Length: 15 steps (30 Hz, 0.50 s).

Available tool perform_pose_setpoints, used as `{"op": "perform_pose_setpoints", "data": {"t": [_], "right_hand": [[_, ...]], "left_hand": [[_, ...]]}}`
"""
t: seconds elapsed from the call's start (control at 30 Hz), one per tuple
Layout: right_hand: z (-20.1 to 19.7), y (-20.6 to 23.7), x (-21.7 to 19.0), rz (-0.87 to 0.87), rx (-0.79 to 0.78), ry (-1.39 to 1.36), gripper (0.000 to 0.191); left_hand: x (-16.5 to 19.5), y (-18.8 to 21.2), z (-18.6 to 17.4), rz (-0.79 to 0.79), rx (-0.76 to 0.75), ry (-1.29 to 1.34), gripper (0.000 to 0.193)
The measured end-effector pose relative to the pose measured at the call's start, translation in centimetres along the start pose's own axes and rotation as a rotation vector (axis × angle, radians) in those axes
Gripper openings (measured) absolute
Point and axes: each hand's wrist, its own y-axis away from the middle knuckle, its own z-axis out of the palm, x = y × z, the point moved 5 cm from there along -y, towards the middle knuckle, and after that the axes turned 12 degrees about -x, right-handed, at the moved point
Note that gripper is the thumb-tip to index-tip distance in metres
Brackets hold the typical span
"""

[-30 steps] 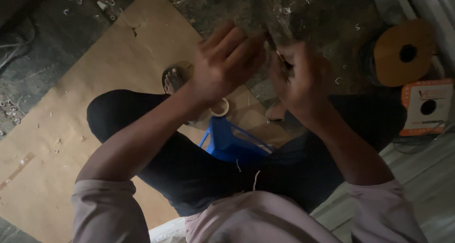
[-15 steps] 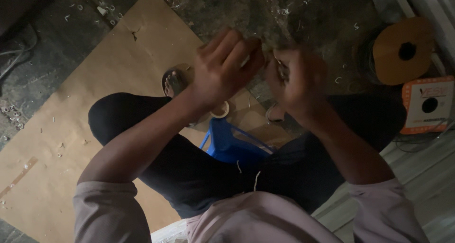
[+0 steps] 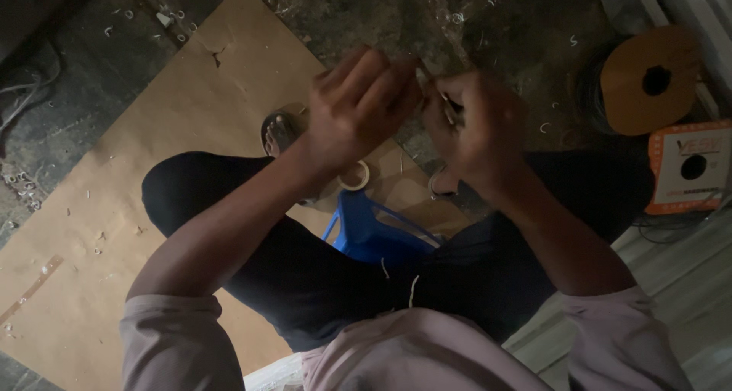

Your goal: The person sits cross-legged on the workshop floor and trims a thin white strip by hand, repeatedly cutting and shaping small pieces with a small blade. They hold the strip against their leg, cut off sections, and set trimmed pieces on the cardboard sheet beside them.

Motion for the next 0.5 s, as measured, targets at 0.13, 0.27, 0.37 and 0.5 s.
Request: {"op": "perform_pose_setpoints", "data": {"t": [0.13,0.27,0.37,0.5], "right_hand": [[0.5,0.4,1.4,0.037,-0.021,-0.248,0.013],[0.8,1.1,2.0,0.083,-0.045,-0.299,0.014],[0.7,1.3,1.9,0.042,-0.032,-0.181,0.016],[0.7,1.2,1.9,-0.020,-0.009,-0.149,0.015]], "left_hand": [[-0.3,-0.1,0.1,-0.009,0.013,0.060,0.012],[-0.2,-0.3,-0.4,-0.003,-0.031,0.107,0.013],[0.0,-0.4,-0.7,0.011,-0.044,0.104,0.014],[0.2,-0.1,-0.8,0.040,-0.064,0.064,0.014]]}}
